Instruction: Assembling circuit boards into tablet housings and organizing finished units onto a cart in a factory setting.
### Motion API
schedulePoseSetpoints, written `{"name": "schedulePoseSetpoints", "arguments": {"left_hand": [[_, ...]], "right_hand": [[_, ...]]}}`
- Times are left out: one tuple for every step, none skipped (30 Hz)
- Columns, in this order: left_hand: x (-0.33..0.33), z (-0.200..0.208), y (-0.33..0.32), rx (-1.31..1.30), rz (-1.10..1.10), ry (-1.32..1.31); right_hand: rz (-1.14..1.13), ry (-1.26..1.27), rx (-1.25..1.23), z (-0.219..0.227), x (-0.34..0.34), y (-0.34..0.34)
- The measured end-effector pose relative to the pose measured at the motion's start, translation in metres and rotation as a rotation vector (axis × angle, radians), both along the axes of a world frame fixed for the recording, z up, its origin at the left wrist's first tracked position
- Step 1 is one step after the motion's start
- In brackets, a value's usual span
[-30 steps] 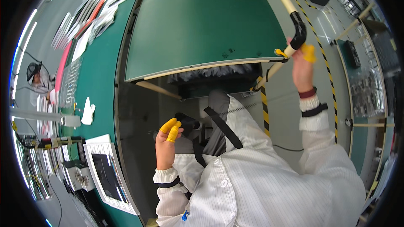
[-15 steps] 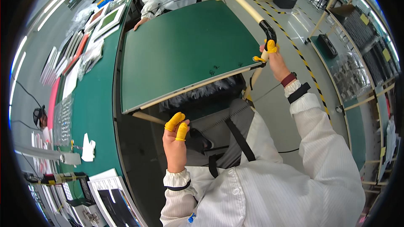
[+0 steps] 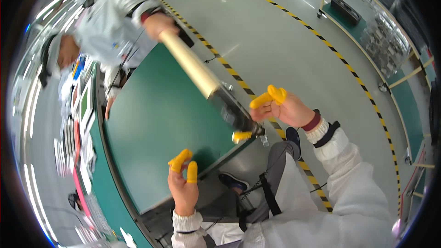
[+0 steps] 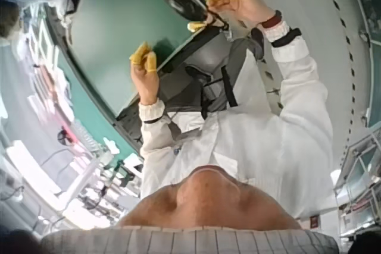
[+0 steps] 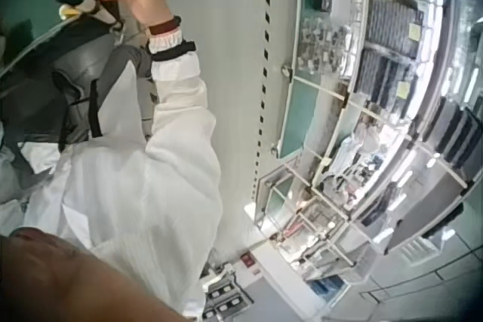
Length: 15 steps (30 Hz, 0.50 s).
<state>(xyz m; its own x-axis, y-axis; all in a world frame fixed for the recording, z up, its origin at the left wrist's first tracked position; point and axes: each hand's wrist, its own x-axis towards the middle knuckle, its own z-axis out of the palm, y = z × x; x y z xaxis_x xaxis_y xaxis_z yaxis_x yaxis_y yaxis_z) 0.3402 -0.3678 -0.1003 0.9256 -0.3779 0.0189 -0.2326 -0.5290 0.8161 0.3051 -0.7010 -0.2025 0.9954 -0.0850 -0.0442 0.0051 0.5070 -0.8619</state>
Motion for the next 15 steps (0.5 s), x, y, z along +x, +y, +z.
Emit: {"name": "schedulePoseSetpoints", "arguments": {"left_hand": [[0.01,0.0,-0.01,0.035,0.025,0.03],[0.015,-0.003,-0.029,0.137,0.016,-0.004],[0.019,-0.005,-0.045,0.247,0.014,-0.038],[0.024,-0.009,-0.055,0.27,0.0,-0.022],[0.028,-0.014,-0.064,0.375,-0.043,-0.143],[0.032,-0.019,-0.065,0.487,-0.081,-0.269],[0.035,-0.037,-0.045,0.284,0.039,-0.187],[0.031,-0.048,-0.033,0.088,0.191,-0.088],[0.027,-0.055,-0.034,-0.115,0.344,0.013],[0.024,-0.05,-0.052,0.001,0.348,-0.004],[0.024,-0.043,-0.067,0.115,0.355,-0.021],[0.023,-0.049,-0.057,0.233,0.301,-0.201],[0.025,-0.053,-0.063,0.203,0.313,-0.218],[0.026,-0.051,-0.063,0.341,0.25,-0.239],[0.029,-0.04,-0.072,0.483,0.197,-0.265]], "right_hand": [[0.111,0.124,0.178,-0.003,0.012,-0.018],[-0.078,0.169,0.058,-0.044,0.026,-0.037],[-0.29,0.28,-0.168,-0.097,0.044,-0.051],[-0.341,0.458,-0.686,-0.141,0.053,-0.064],[-0.282,0.521,-0.807,-0.188,0.058,-0.071],[-0.208,0.575,-0.918,-0.226,0.065,-0.068],[-0.077,0.599,-0.927,-0.241,0.082,-0.049],[0.051,0.631,-0.944,-0.252,0.092,-0.034],[0.174,0.668,-0.913,-0.264,0.104,-0.022],[0.299,0.702,-0.887,-0.272,0.117,-0.012],[0.318,0.699,-0.876,-0.277,0.125,0.002],[0.18,0.64,-0.806,-0.275,0.138,0.023],[0.048,0.606,-0.743,-0.274,0.142,0.03],[-0.024,0.607,-0.683,-0.274,0.149,0.033],[0.017,0.588,-0.679,-0.275,0.159,0.035]]}}
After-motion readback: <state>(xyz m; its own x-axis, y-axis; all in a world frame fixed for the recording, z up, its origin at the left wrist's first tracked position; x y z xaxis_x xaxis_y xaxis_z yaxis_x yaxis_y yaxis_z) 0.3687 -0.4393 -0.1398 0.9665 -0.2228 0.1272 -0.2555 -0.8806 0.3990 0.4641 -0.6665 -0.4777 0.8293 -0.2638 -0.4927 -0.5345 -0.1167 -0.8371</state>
